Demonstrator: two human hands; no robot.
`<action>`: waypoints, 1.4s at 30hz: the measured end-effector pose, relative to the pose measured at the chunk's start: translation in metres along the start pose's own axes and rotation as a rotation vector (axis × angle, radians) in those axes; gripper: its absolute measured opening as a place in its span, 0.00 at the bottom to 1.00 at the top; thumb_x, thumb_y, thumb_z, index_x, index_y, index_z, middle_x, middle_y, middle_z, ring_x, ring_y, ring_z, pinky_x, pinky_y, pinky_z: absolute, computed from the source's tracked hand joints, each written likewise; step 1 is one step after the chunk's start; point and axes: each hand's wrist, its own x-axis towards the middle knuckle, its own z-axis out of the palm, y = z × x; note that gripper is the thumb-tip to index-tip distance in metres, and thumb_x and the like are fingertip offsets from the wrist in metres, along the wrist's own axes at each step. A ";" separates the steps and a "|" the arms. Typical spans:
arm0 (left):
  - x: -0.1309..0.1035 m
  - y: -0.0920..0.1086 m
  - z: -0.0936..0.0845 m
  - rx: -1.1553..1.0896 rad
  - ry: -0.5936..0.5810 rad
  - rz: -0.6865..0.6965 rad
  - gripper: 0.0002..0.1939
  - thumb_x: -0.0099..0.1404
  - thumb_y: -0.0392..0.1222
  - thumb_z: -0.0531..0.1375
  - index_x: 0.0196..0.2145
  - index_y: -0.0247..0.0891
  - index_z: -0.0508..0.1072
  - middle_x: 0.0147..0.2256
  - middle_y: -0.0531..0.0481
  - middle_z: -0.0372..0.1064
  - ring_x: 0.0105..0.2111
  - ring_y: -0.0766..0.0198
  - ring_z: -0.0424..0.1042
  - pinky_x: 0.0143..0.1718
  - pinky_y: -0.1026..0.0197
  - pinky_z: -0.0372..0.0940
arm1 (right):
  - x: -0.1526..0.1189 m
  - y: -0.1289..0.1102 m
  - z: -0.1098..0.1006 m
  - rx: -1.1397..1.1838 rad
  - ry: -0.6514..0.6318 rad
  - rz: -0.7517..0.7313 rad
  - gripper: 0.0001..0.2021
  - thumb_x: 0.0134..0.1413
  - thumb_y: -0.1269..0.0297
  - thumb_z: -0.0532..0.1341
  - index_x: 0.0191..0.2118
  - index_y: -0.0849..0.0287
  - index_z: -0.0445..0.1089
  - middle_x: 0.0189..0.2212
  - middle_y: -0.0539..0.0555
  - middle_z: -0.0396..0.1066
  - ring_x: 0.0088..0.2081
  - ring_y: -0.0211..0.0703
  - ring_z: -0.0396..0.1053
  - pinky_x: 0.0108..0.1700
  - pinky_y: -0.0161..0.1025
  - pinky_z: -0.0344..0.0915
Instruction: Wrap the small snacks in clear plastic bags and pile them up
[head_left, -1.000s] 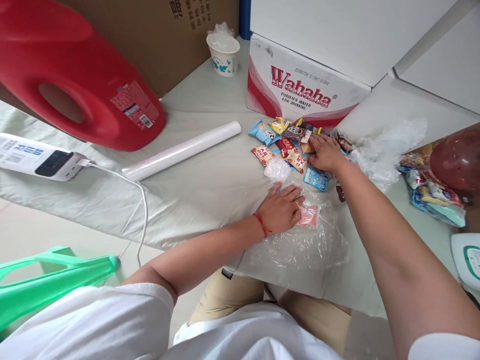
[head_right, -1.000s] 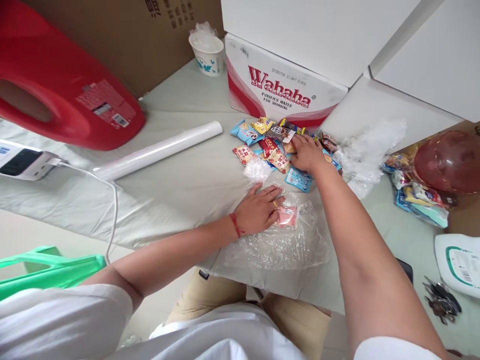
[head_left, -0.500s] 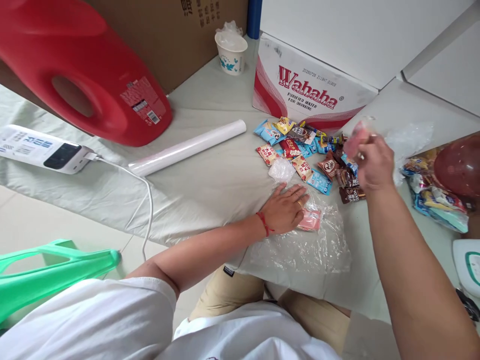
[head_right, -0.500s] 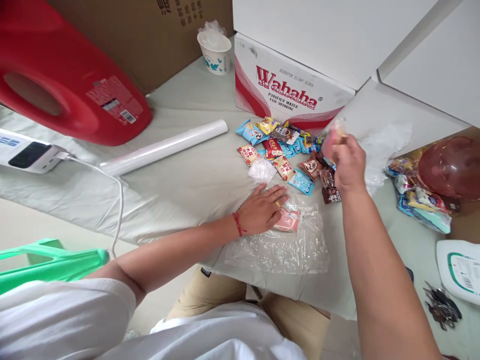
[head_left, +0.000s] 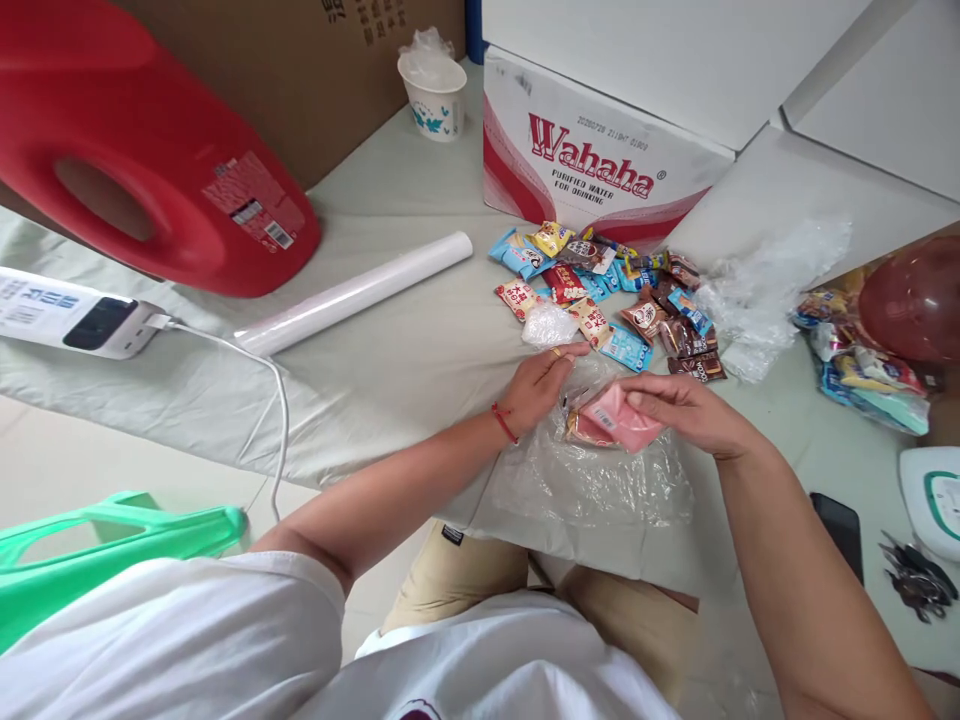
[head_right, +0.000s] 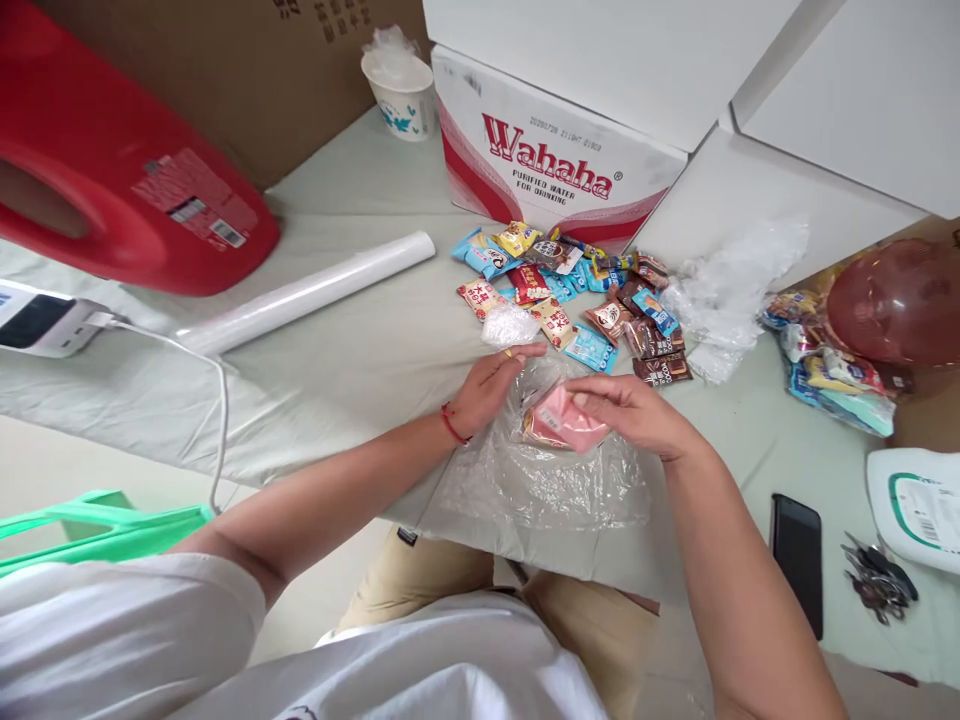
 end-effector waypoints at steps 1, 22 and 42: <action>0.000 0.000 0.000 0.019 -0.002 0.001 0.21 0.76 0.46 0.50 0.53 0.38 0.80 0.59 0.45 0.77 0.62 0.55 0.73 0.69 0.51 0.62 | 0.003 -0.003 0.005 -0.112 -0.030 -0.054 0.22 0.62 0.42 0.65 0.51 0.52 0.82 0.46 0.56 0.81 0.46 0.52 0.77 0.52 0.50 0.71; 0.001 -0.002 0.003 0.125 -0.011 -0.050 0.19 0.77 0.49 0.50 0.49 0.37 0.76 0.43 0.47 0.82 0.46 0.60 0.80 0.55 0.56 0.71 | -0.035 0.011 0.081 -0.736 0.568 -0.268 0.20 0.69 0.57 0.58 0.62 0.44 0.75 0.52 0.59 0.76 0.60 0.62 0.66 0.64 0.63 0.63; -0.015 0.005 0.006 0.843 -0.378 0.371 0.24 0.77 0.46 0.49 0.62 0.37 0.75 0.70 0.40 0.62 0.73 0.46 0.55 0.73 0.35 0.43 | -0.056 0.030 0.113 -0.745 0.472 -0.130 0.36 0.72 0.51 0.54 0.79 0.51 0.45 0.75 0.63 0.52 0.76 0.63 0.49 0.73 0.73 0.46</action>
